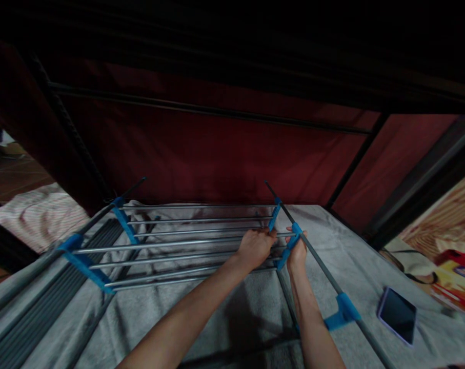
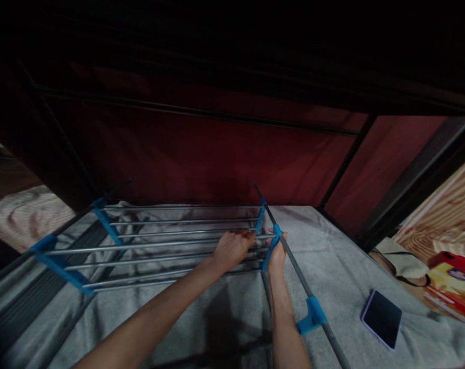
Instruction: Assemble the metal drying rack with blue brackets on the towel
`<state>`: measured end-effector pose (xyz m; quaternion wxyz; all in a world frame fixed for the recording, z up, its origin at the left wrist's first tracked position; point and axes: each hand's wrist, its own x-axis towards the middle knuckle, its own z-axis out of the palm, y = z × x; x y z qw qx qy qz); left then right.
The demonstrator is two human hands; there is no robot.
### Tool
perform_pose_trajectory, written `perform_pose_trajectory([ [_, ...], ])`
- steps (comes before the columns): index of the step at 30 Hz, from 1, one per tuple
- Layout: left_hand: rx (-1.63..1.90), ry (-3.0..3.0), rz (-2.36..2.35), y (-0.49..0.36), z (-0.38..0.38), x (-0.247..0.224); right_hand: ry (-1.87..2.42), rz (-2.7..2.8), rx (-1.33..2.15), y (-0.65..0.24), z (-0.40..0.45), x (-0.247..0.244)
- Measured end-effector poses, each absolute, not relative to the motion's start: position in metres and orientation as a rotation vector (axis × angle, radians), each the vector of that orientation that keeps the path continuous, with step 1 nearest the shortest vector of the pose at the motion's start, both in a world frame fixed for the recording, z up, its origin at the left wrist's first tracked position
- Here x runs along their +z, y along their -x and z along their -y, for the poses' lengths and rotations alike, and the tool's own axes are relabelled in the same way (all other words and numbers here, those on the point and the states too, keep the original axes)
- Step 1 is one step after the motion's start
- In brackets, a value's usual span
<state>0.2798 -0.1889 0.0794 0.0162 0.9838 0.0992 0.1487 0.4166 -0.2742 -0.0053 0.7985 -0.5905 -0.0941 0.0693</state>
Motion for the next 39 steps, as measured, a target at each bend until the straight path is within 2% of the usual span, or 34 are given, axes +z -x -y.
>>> perform_pose_trajectory([
  [24,0.485,-3.069,-0.299,-0.281,0.192,0.079,1.297,0.197,0.140,-0.415,0.273,-0.004],
  [33,0.376,-3.005,-0.316,-0.281,0.195,0.088,1.302,0.189,0.198,-0.411,0.277,0.000],
  [39,0.257,-2.900,-0.344,-0.286,0.195,0.089,1.314,0.213,0.064,-0.424,0.275,-0.007],
])
